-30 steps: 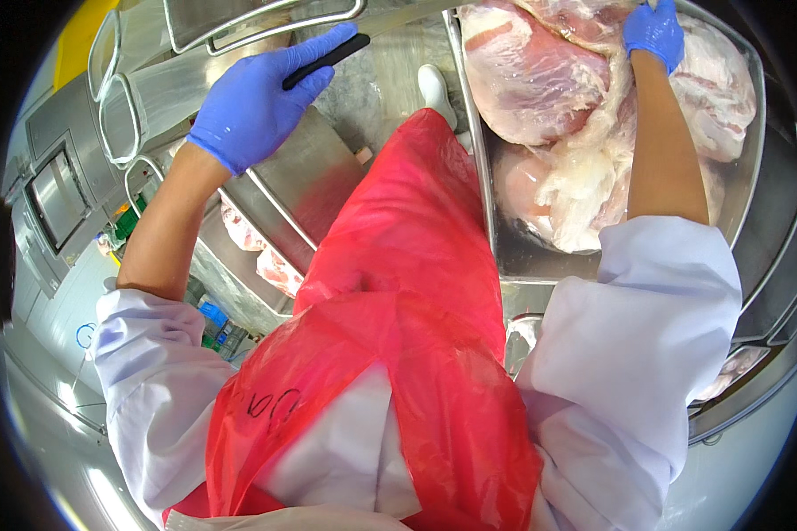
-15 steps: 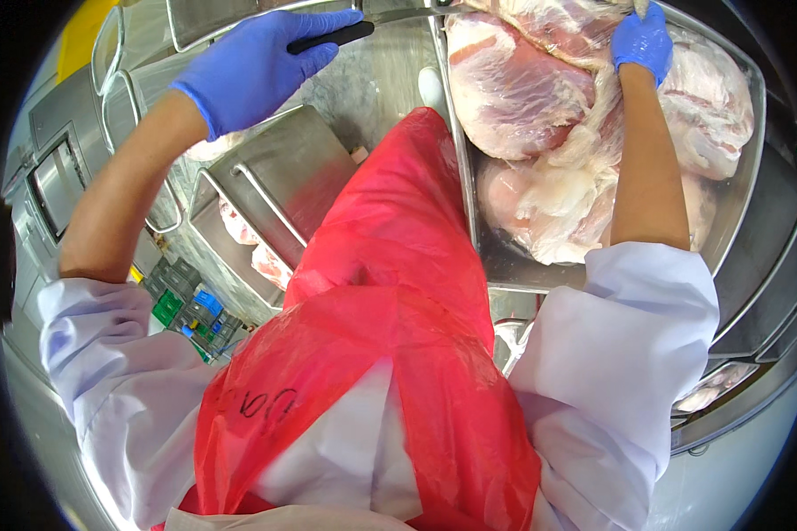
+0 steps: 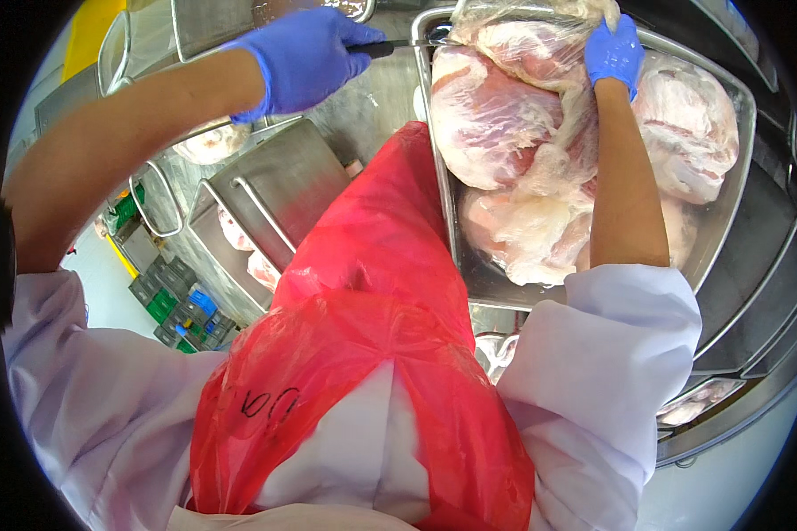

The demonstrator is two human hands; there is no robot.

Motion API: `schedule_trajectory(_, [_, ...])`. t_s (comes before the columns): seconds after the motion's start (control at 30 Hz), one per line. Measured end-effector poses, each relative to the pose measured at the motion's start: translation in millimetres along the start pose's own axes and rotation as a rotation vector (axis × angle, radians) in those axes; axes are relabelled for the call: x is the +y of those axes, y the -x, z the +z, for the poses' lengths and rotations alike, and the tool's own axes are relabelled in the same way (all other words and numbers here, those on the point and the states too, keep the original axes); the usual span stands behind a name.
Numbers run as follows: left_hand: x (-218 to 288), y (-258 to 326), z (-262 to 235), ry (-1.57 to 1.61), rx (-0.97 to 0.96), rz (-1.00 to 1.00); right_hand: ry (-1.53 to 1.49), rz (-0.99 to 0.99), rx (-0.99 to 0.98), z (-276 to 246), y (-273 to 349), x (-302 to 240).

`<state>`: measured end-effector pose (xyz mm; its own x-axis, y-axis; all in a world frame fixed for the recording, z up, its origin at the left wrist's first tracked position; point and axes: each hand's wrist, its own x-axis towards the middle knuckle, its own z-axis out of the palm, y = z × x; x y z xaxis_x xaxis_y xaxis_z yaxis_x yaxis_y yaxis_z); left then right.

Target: The person uses a knife to cut raw meat portions from a metal tray and places them into a separate container. The person handles the meat with gloved hands and repeatedly slices and transfers pieces throughout the clip.

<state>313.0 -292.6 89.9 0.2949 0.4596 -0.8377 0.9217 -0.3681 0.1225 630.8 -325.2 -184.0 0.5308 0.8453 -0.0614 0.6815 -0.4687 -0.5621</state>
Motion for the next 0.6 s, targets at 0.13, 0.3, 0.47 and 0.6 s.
schedule_trajectory(0.13, [-12.4,-8.8,54.3,0.295,0.125,-0.024,0.044,0.02,0.045,-8.9,0.9,17.8])
schedule_trajectory(0.3, [-25.1,9.2,109.7,0.451,0.249,-0.058,0.035,-0.017,0.097,3.8,-12.6,35.6])
schedule_trajectory(0.47, [-33.1,4.3,153.9,0.548,0.421,-0.031,0.093,-0.01,0.11,-11.2,-5.6,18.6])
schedule_trajectory(0.6, [-36.1,-3.2,188.6,0.612,0.5,0.005,0.101,0.002,0.152,-16.3,-7.3,19.4])
